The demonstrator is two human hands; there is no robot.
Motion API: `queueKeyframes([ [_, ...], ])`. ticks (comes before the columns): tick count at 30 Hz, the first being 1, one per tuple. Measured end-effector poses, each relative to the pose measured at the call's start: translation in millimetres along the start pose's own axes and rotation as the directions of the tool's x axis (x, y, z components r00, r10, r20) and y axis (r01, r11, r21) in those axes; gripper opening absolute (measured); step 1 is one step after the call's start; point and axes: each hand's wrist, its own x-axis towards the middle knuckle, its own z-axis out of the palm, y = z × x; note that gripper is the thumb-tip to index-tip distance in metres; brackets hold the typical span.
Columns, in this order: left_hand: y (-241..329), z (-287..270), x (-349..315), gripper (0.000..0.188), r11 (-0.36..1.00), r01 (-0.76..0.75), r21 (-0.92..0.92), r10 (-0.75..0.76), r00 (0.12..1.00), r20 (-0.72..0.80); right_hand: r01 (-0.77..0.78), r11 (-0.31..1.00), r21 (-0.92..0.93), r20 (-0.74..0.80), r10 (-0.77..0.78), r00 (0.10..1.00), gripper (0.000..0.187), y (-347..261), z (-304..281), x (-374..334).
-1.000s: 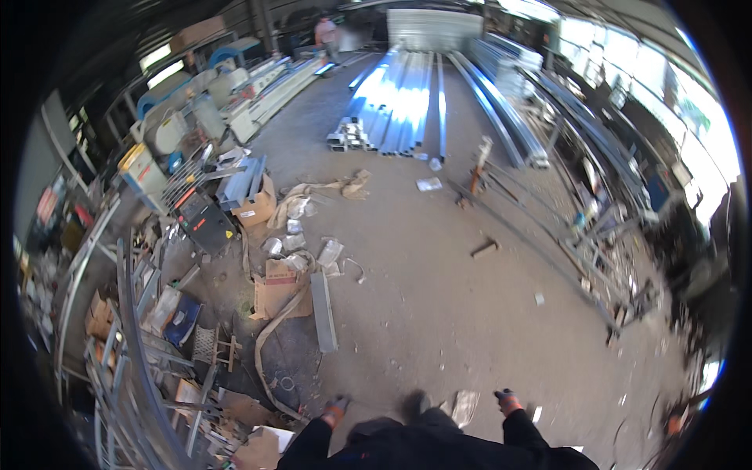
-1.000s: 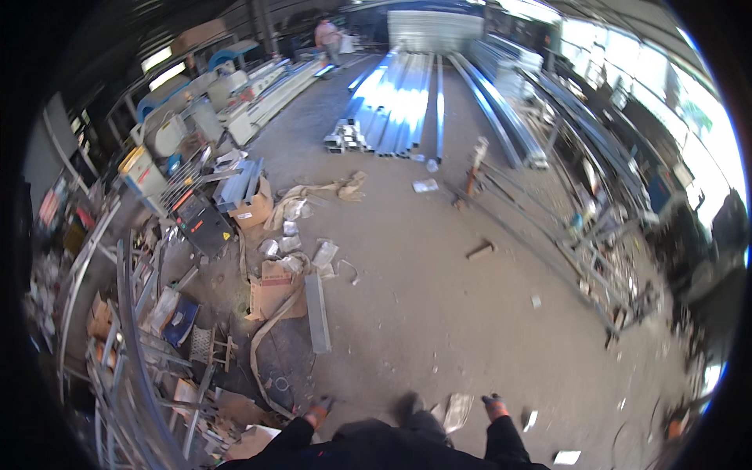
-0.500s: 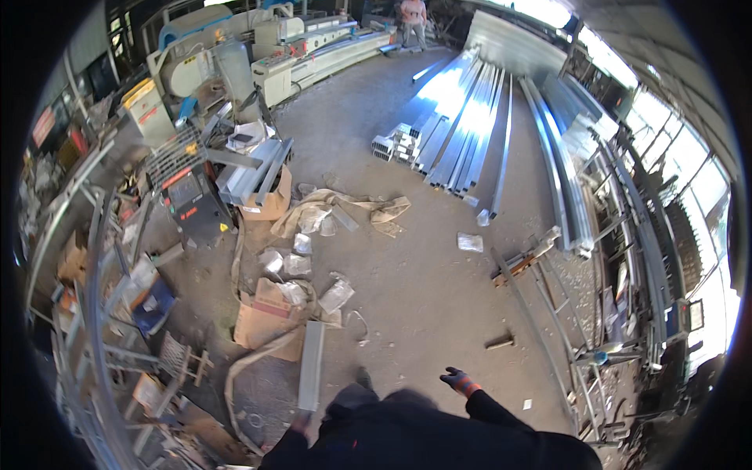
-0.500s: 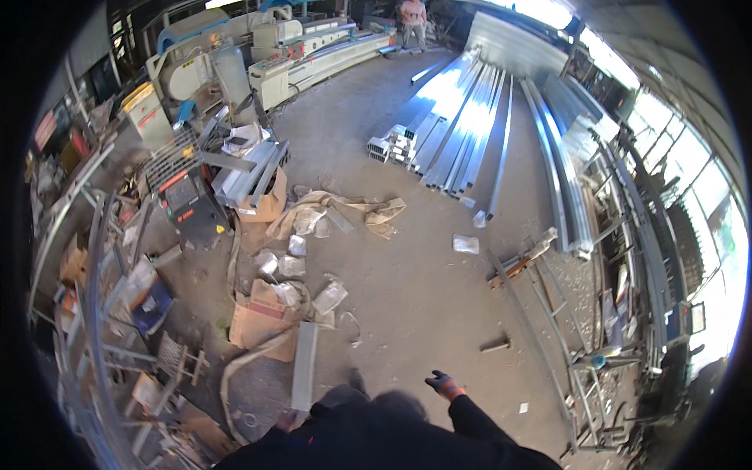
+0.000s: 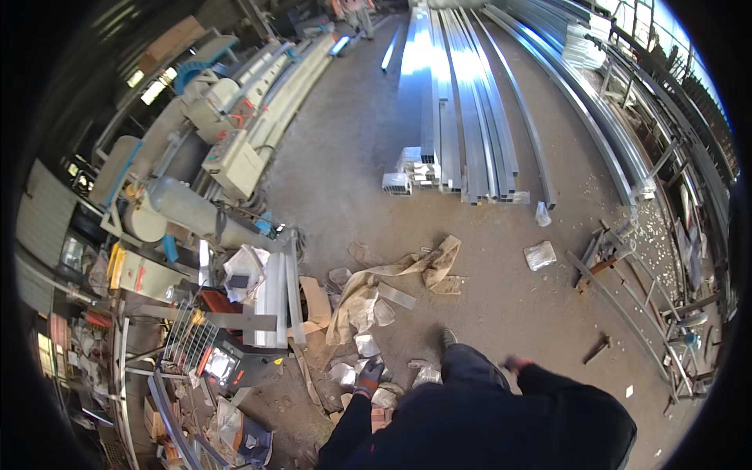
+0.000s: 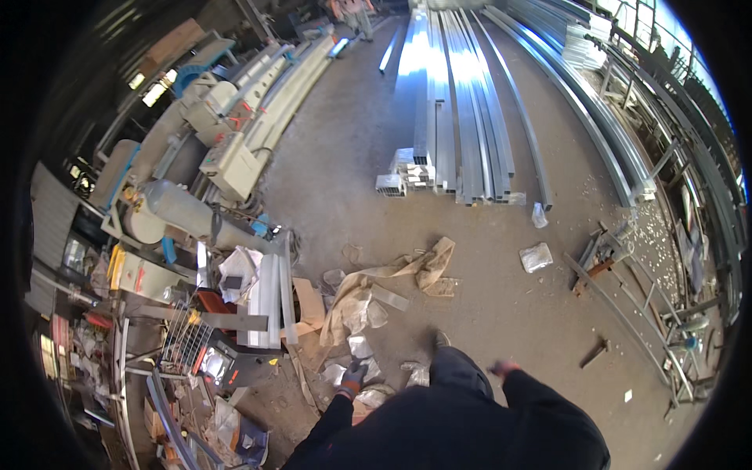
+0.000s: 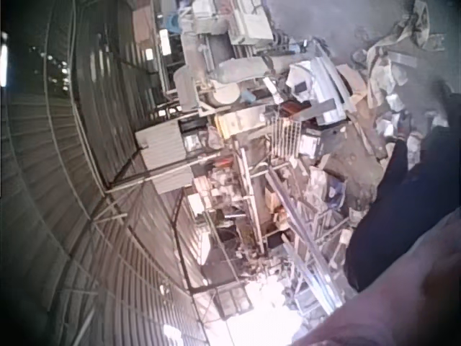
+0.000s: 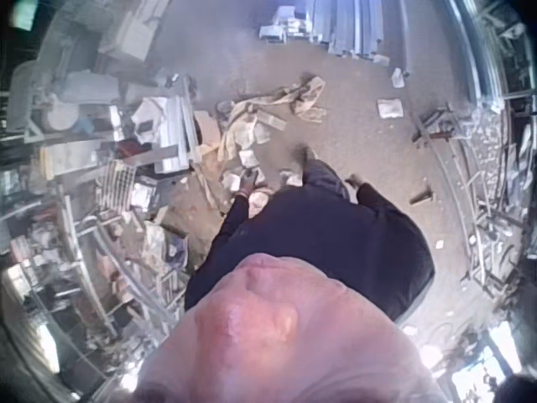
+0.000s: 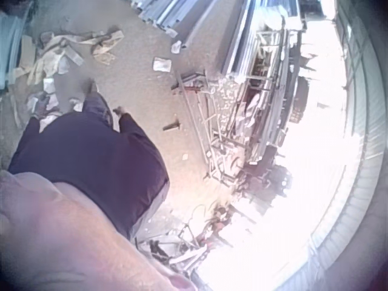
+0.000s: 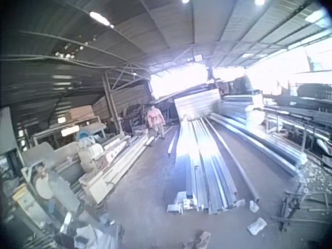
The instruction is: The person repeatedly feeds long metal profiles through a roller machine to smooth their surfaces. They handle each profile by hand, pass it through the rollers, and then place it aside. The person also briefly walks through the workshop carrying a profile.
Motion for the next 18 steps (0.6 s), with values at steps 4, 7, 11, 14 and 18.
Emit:
queueKeyframes([
  [4,10,-92,17,0.029,0.844,-0.244,0.478,0.316,0.946,-0.075,0.168,0.986,0.01,-0.305,-0.157,0.939,0.085,-261,-202,134],
  [7,40,-152,103,0.029,0.952,0.254,0.17,-0.222,0.957,-0.188,0.456,0.842,0.287,-0.262,-0.389,0.883,0.081,-440,-345,248],
  [11,109,-234,311,0.03,0.93,0.3,0.214,-0.277,0.952,-0.131,0.546,0.8,0.246,-0.309,-0.47,0.827,0.073,-590,-487,421],
  [14,186,-320,487,0.03,0.935,0.242,0.258,-0.227,0.97,-0.088,0.484,0.873,0.056,-0.553,-0.377,0.743,0.08,-663,-543,525],
  [18,363,-471,749,0.031,0.755,-0.099,0.648,0.097,0.995,0.039,-0.078,0.978,0.191,-0.017,0.083,0.996,0.063,-703,-587,559],
])
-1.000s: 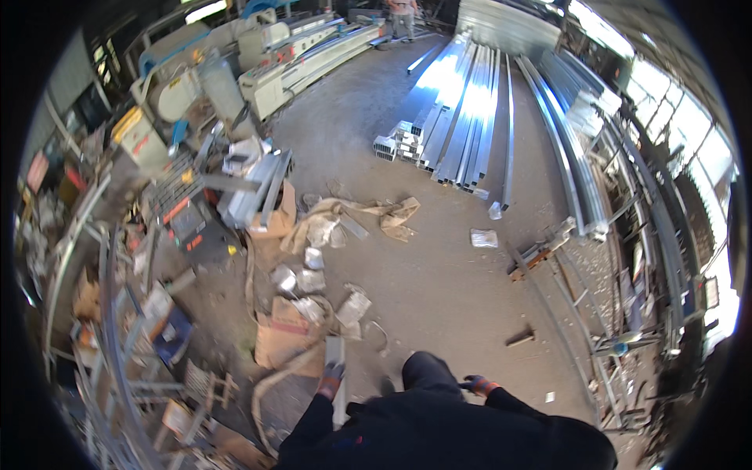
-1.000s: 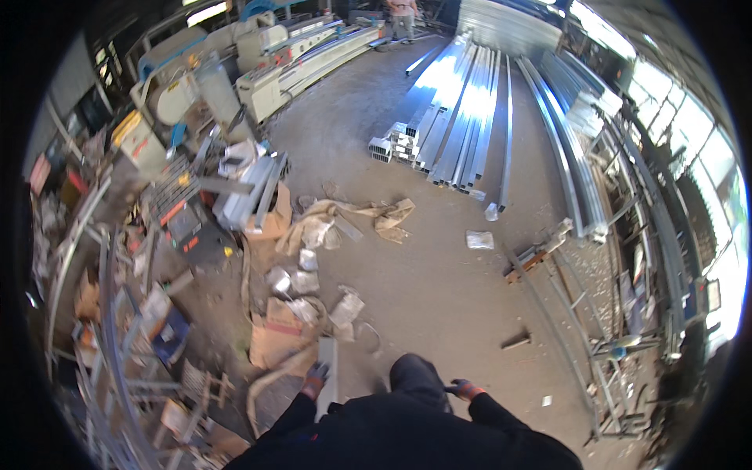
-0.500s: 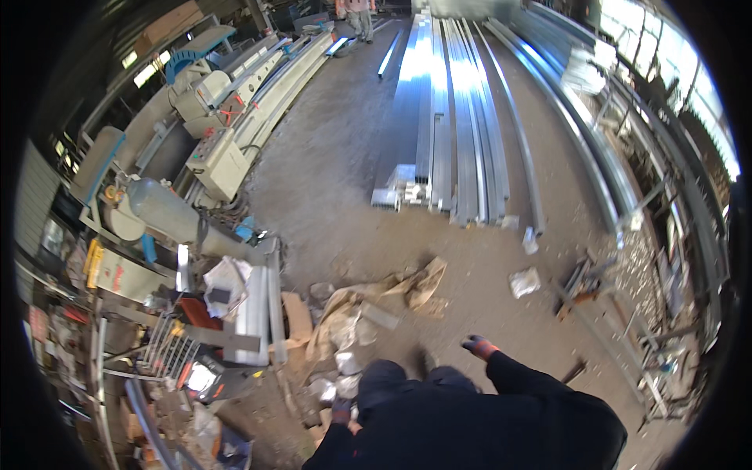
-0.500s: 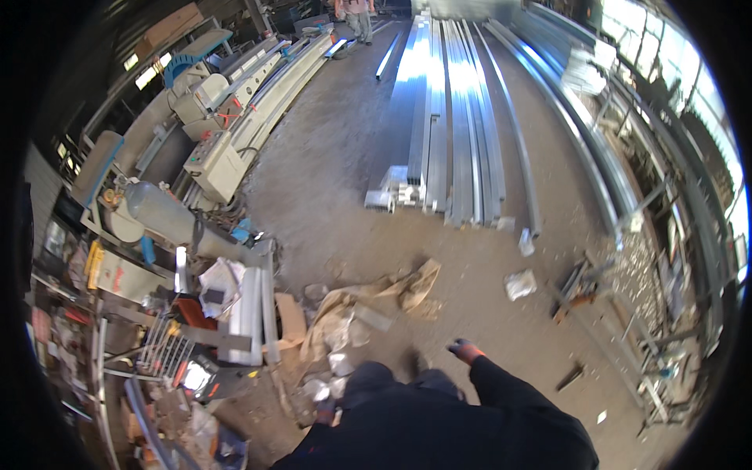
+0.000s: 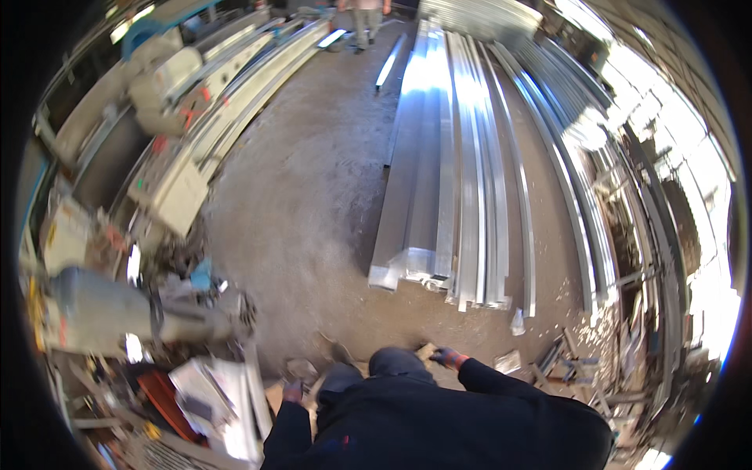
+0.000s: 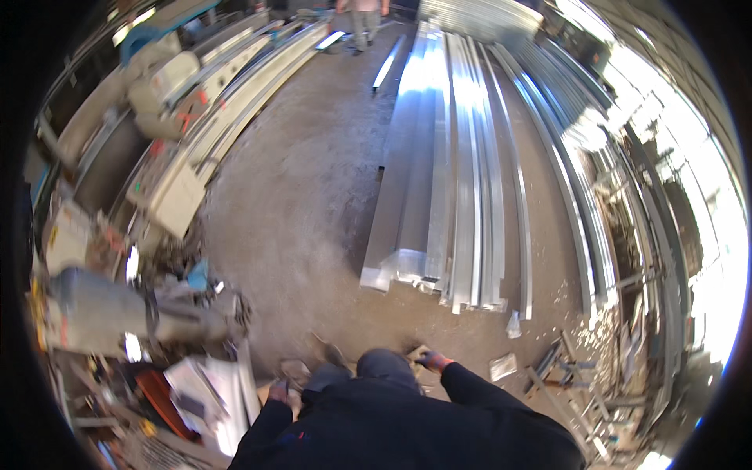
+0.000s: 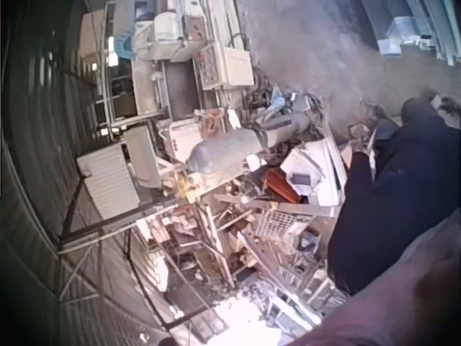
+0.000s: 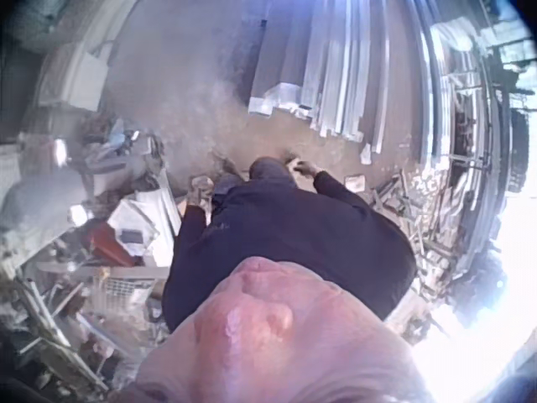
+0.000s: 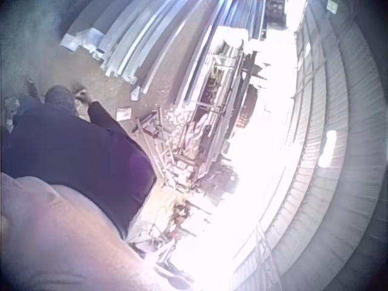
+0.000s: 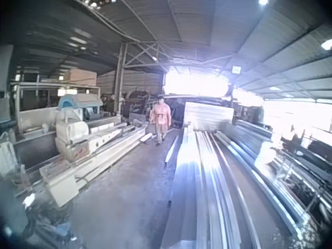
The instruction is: The person repeatedly feeds long metal profiles through a roller machine to smooth their surfaces. They handle each profile by hand, pass it through the rollers, and then place it aside. The person also briefly walks through the workshop carrying a profile.
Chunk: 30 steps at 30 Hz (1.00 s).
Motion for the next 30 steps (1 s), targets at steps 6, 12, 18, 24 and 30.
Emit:
queueKeyframes([
  [6,129,-387,509,0.037,0.495,-0.288,-0.82,-0.041,0.935,-0.353,0.194,0.95,-0.244,0.133,-0.165,0.977,0.065,-89,-61,93],
  [12,256,-578,804,0.046,0.415,-0.11,-0.903,-0.097,0.982,-0.165,0.513,0.349,0.784,-0.408,-0.333,0.85,0.05,-285,-232,288],
  [18,286,-639,890,0.029,0.998,0.0,-0.07,0.019,0.96,0.281,0.117,0.976,0.184,-0.269,-0.065,0.961,0.081,-645,-572,501],
  [24,355,-713,1100,0.03,0.948,0.29,-0.129,-0.239,0.92,0.312,0.577,0.778,0.25,-0.452,-0.433,0.78,0.063,-914,-913,735],
  [30,457,-883,1490,0.032,0.986,0.098,-0.138,-0.057,0.96,0.274,0.05,0.875,0.482,-0.364,0.148,0.92,0.086,-1020,-1091,955],
])
